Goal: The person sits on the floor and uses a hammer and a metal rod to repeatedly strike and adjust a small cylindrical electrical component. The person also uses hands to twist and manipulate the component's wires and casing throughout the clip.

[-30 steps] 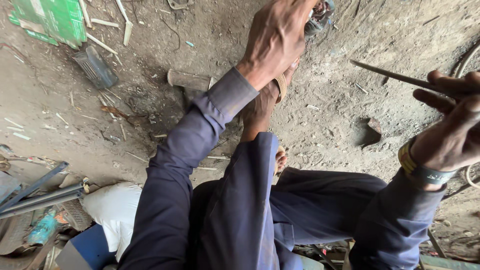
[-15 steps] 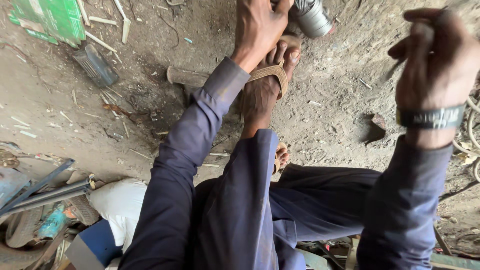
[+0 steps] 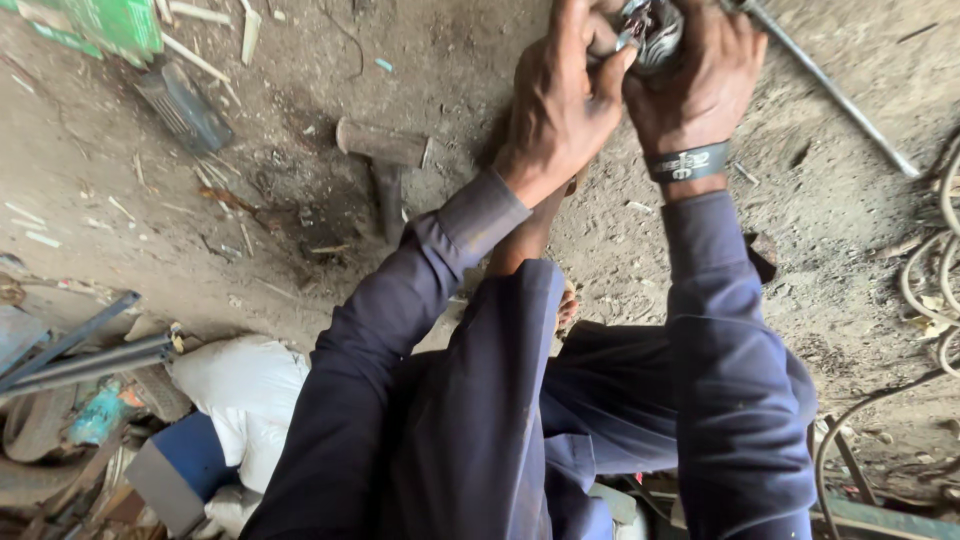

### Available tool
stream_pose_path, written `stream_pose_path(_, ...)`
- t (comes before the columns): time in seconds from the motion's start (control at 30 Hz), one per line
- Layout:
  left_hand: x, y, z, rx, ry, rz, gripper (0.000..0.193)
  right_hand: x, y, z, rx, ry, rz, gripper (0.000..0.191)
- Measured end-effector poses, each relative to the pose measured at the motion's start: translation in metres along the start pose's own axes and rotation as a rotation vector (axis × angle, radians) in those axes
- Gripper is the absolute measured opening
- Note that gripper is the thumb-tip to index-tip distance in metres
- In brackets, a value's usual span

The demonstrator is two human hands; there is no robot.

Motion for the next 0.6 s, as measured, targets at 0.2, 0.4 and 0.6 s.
stream_pose_path(0.2,0.017,0.028,0.012,-0.125,0.126,0.270,0.020,-0.005,0.002,0.003,0.129,-0.063,0.212,0.054)
stream_pose_path(0.4,0.022,0.045,0.015,-0.147,0.401,0.399,0.028,-0.017,-0.010,-0.007,0.222,0.039,0.214,0.059)
stream_pose_path(0.6,0.014,0.019,0.013,0.369,0.363,-0.274,0.047,-0.038,-0.023,-0.010,0.262,0.152,0.191,0.066)
Point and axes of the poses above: each hand's wrist, its own x-axis towards the middle knuckle, its own z-axis out of the back of the hand, y = z × x, the point moved 6 cm from there along x, towards the middle knuckle, and after that the axes turned 11 degrees about z, right-handed, at the moved point
